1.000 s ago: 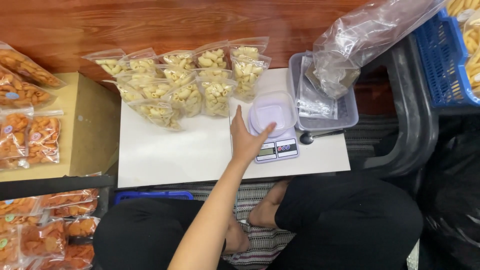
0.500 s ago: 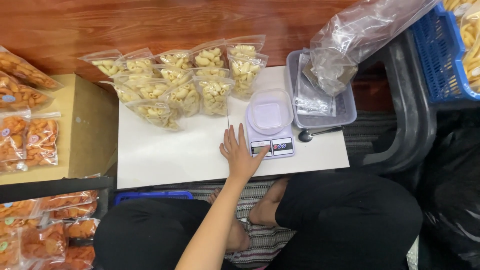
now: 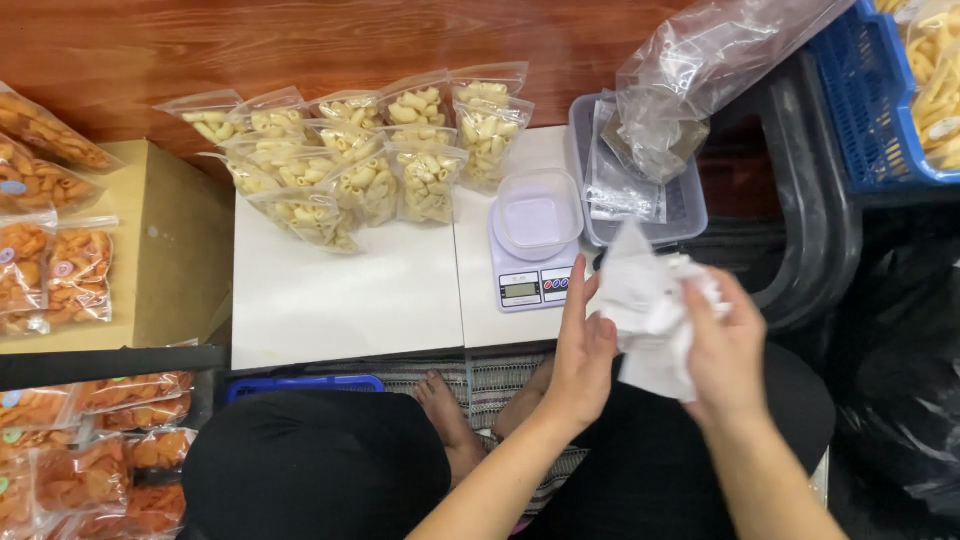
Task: The person is organizing and cleaning snack bags by wiping them with a cloth, occasionally weighing them on a digital scale, and placing them into a blue plastic basket.
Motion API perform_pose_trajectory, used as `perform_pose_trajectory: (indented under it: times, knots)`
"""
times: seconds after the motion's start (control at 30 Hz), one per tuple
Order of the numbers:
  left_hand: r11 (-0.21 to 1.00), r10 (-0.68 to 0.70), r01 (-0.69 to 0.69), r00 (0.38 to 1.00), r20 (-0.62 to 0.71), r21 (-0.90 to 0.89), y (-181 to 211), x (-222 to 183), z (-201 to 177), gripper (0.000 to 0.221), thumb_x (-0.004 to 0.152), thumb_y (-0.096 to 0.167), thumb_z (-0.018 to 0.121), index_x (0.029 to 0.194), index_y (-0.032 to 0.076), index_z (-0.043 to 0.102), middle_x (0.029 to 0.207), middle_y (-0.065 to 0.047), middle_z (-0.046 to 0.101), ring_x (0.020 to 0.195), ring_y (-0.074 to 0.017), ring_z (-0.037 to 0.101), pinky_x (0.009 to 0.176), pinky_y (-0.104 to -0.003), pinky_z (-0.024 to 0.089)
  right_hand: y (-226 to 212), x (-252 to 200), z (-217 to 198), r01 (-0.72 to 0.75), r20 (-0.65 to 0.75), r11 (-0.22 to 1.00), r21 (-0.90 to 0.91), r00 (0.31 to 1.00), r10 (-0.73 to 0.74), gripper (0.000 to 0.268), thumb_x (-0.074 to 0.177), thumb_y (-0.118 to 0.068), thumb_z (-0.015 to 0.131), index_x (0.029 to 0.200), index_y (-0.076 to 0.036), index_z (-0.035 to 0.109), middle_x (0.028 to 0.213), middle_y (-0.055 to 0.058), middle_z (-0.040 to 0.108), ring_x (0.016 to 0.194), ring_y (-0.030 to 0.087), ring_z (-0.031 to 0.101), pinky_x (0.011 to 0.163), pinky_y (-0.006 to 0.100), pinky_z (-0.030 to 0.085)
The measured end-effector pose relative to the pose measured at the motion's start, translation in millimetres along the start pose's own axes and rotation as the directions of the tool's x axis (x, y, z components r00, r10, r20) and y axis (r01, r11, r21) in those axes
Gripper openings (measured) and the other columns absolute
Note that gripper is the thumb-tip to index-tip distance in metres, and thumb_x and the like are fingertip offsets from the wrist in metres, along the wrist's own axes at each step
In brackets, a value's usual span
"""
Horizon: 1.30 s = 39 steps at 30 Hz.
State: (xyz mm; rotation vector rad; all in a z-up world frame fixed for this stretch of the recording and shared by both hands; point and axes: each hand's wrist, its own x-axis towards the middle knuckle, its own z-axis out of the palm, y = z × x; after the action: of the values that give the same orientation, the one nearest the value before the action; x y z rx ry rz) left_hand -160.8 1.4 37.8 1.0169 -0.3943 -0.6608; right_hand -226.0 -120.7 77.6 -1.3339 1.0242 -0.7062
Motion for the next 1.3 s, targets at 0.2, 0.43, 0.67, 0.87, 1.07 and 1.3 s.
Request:
perform_pose_trajectory:
  times: [0.2,0.43,0.67,0.87,1.07,1.3]
  knots:
    - [0.956,0.18,-0.065,0.9,-0.397,0.286,1.4,3.9,-8.5,0.029,0.095,0.024,0.067,0.121,0.012,0.067,0.132,-0.017,0.061,0.124,-0.0262,0.06,0.107,-0.037,0.048,58.5,-64.4,61.3,-0.207,0.252,0.91,0.359,0.961,0.119,0.032,0.103,-0.022,0.05,0.124,0.0,0.06,0.12,0.016,0.066,0.11,0.021,0.063,0.1,0.032,0.049]
    - [0.987,0.033,0.063,0.829,-0.558,0.151,-7.2,3.8,-53.9,0.019,0.098,0.023,0.058,0.113,0.011,0.06,0.107,-0.007,0.065,0.101,-0.0179,0.064,0.088,-0.029,0.052,65.8,-98.6,81.7,-0.177,0.346,0.984,-0.011,0.923,0.169,0.069,0.099,-0.039,0.04,0.161,-0.017,0.021,0.17,0.006,0.024,0.155,0.018,0.026,0.123,0.035,0.025]
    - [0.579,-0.044,-0.164,0.972,0.232,0.798,27.9,-19.6,-73.0,0.048,0.1,0.015,0.04,0.145,0.0,0.049,0.154,-0.027,0.043,0.15,-0.0449,0.028,0.121,-0.06,0.02,-3.7,-79.5,105.3,-0.433,0.216,0.881,0.19,0.894,0.393,0.058,0.109,-0.011,0.034,0.165,-0.015,0.018,0.169,0.021,0.019,0.155,0.035,0.026,0.124,0.046,0.025]
    - [0.561,0.222,-0.4,0.916,0.333,0.725,53.4,-18.3,-99.3,0.027,0.098,0.016,0.063,0.122,0.005,0.07,0.144,-0.02,0.059,0.136,-0.0432,0.051,0.112,-0.055,0.043,58.0,-48.1,94.8,-0.354,0.168,0.917,0.182,0.93,0.326,0.043,0.105,-0.001,0.042,0.147,-0.006,0.047,0.141,0.022,0.054,0.133,0.03,0.056,0.106,0.044,0.05]
    - [0.13,0.349,-0.215,0.924,0.159,0.968,80.2,48.5,-163.3,0.069,0.083,0.013,0.081,0.146,0.013,0.054,0.152,-0.019,0.043,0.144,-0.0463,0.034,0.113,-0.063,0.033,66.4,4.5,66.2,-0.408,0.346,0.832,0.375,0.895,0.283,0.02,0.103,-0.021,0.035,0.095,-0.018,0.053,0.067,-0.003,0.037,0.054,0.011,0.036,0.04,0.021,0.023]
    - [-0.464,0.289,-0.083,0.927,0.239,0.882,99.2,184.2,-222.9,0.056,0.082,0.012,0.084,0.132,0.017,0.059,0.146,-0.015,0.045,0.145,-0.0333,0.028,0.11,-0.07,0.02,14.8,24.1,61.7,-0.143,0.443,0.986,0.087,0.892,0.09,0.015,0.092,-0.011,0.041,0.091,-0.01,0.055,0.073,0.003,0.046,0.067,0.014,0.046,0.058,0.025,0.039]
